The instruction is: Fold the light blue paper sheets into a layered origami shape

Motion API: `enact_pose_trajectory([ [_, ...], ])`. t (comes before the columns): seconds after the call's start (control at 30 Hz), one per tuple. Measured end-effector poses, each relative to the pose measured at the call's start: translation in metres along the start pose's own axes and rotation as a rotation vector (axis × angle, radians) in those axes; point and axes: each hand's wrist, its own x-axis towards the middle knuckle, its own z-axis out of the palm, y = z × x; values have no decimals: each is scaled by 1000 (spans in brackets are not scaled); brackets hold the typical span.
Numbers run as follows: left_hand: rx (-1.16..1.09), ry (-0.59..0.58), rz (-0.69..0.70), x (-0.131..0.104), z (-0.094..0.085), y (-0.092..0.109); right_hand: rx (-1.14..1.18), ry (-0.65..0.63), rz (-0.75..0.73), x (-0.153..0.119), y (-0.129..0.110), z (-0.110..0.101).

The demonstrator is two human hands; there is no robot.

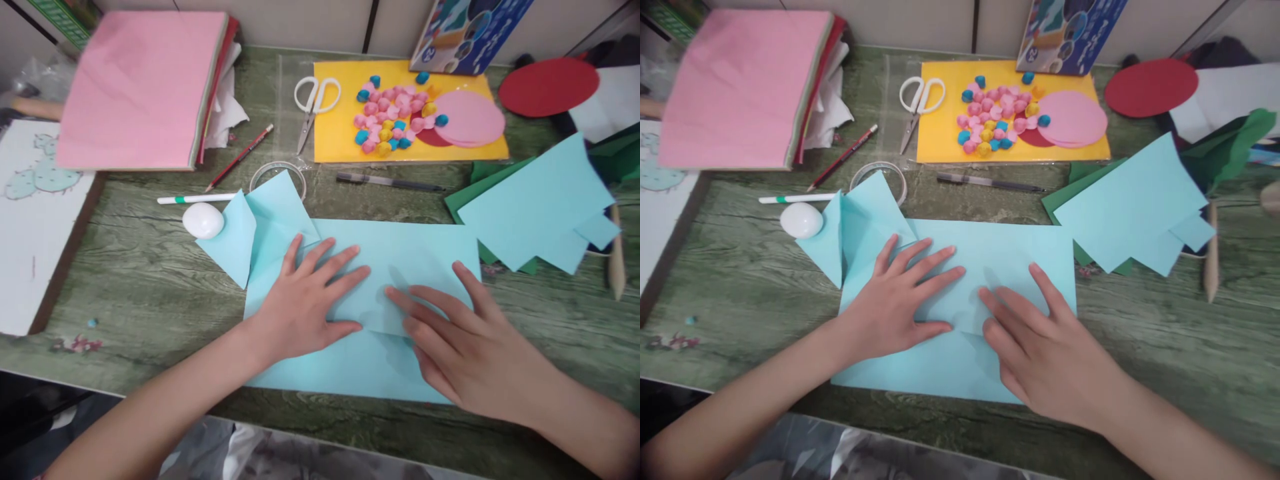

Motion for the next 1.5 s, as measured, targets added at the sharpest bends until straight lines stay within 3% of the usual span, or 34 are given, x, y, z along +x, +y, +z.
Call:
enact_pose_trajectory([
  [0.6, 32, 7, -6, 0, 1, 0, -100, -70, 8, -70, -27, -4],
  [0.73, 31, 11, -1, 0, 1, 0, -96, -63, 79, -79, -31, -7],
  [0.87, 29, 26, 16, 1, 2, 0, -86, 97, 205, -57, -22, -10],
  [0.93, 28, 32, 26, 1, 2, -1, -68, 114, 204, -35, -13, -7],
  [1.17, 54, 35, 46, -1, 2, 0, -102, 45, 172, 38, 1, 24],
  [1.27, 34, 54, 56, -1, 2, 1, -161, 57, 208, 44, -3, 33],
  [1.5, 12, 51, 38, 1, 1, 0, -229, 74, 217, 30, -10, 34],
])
